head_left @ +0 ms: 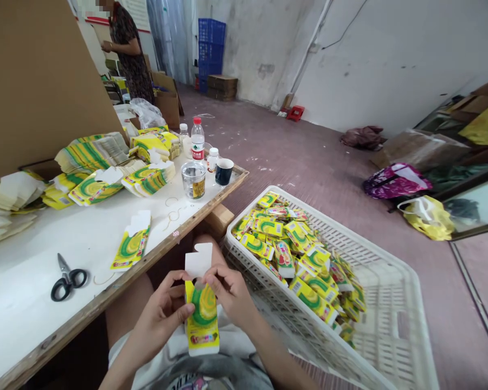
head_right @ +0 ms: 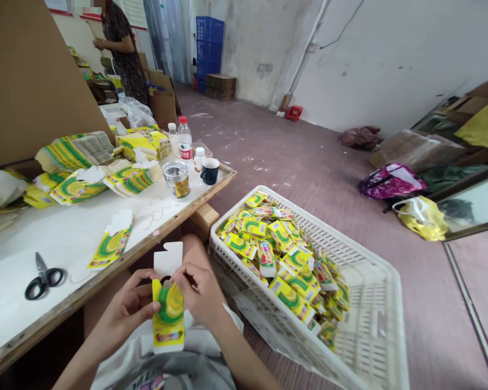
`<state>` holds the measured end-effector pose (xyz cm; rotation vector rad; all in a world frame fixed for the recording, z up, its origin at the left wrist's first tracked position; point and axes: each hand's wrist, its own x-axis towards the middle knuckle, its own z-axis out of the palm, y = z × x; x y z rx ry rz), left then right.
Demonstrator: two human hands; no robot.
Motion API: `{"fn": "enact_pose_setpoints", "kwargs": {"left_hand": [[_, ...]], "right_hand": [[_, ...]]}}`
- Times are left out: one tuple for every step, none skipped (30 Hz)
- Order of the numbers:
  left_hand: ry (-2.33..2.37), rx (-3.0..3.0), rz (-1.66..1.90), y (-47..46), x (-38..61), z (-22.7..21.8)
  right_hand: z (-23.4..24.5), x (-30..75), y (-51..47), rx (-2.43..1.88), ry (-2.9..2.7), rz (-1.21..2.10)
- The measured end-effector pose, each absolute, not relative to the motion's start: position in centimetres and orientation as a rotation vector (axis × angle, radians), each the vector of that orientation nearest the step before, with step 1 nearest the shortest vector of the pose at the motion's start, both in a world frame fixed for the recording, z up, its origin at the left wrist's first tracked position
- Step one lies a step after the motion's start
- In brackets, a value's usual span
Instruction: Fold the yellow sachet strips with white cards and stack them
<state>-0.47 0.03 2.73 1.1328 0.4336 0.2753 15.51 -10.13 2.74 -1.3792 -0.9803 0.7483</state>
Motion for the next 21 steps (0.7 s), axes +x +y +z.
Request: {"fn": "enact_pose_setpoints", "kwargs": {"left_hand": [[0.443, 1.122, 0.298, -0.2, -0.3, 2.7], [0.454, 1.113, 0.313, -0.3, -0.1, 2.8], [0.464, 1.111, 0.32, -0.4, 0.1, 2.8], [0.468, 1.116, 0.315, -0.4, 0.2, 2.8], [0.47, 1.131, 0.3, -0.3, 0.3, 2.8], [0.472, 1.159, 0.289, -0.1, 0.3, 2.7], [0.479, 1.199, 0.292, 0.1, 0.4, 2.6], [0.498, 1.246, 0.316, 0.3, 0.4, 2.5], [0.524, 1.295, 0.351, 0.4, 0.4, 2.3], [0.553, 1.342, 0.39, 0.5, 0.4, 2.1], [0.581, 1.381, 0.428, 0.6, 0.4, 1.9], [0.603, 1.41, 0.451, 0.6, 0.5, 1.8], [0.618, 1.427, 0.457, 0.5, 0.5, 1.8], [0.625, 1.435, 0.448, 0.4, 0.6, 1.7], [0.622, 1.436, 0.427, 0.2, 0.6, 1.8], [0.612, 1.432, 0.4, 0.1, 0.7, 1.9], [0.598, 1.427, 0.371, 0.0, 0.8, 2.1], [0.586, 1.417, 0.348, -0.1, 0.8, 2.3], [0.577, 1.403, 0.336, -0.2, 0.9, 2.4], [0.569, 1.382, 0.335, -0.1, 1.0, 2.6], [0.564, 1.355, 0.343, -0.1, 1.0, 2.7]], "right_hand": [[2.6, 15.6, -10.1, -1.389, -0.981, 0.727], [2.5, 15.7, -10.0, -1.395, -0.969, 0.699], [2.3, 15.8, -9.9, -1.394, -0.946, 0.671], [2.1, 15.8, -9.9, -1.382, -0.915, 0.645], [1.9, 15.9, -9.8, -1.359, -0.881, 0.625], [1.9, 16.0, -9.7, -1.332, -0.852, 0.615], [1.9, 16.1, -9.7, -1.308, -0.836, 0.607], [2.0, 16.3, -9.8, -1.29, -0.837, 0.597], [2.2, 16.5, -9.8, -1.287, -0.856, 0.588], [2.4, 16.7, -9.9, -1.298, -0.882, 0.59], [2.6, 16.9, -10.0, -1.321, -0.911, 0.612], [2.7, 17.1, -10.1, -1.354, -0.945, 0.656], [2.8, 17.2, -10.1, -1.391, -0.979, 0.714], [2.8, 17.2, -10.2, -1.435, -1.01, 0.775], [2.7, 17.3, -10.1, -1.49, -1.035, 0.813], [2.6, 17.2, -10.0, -1.548, -1.051, 0.821], [2.5, 17.2, -9.9, -1.602, -1.059, 0.803], [2.4, 17.1, -9.8, -1.648, -1.059, 0.776], [2.4, 17.0, -9.7, -1.682, -1.052, 0.75], [2.4, 16.9, -9.6, -1.702, -1.048, 0.737], [2.4, 16.8, -9.5, -1.704, -1.052, 0.738]]}}
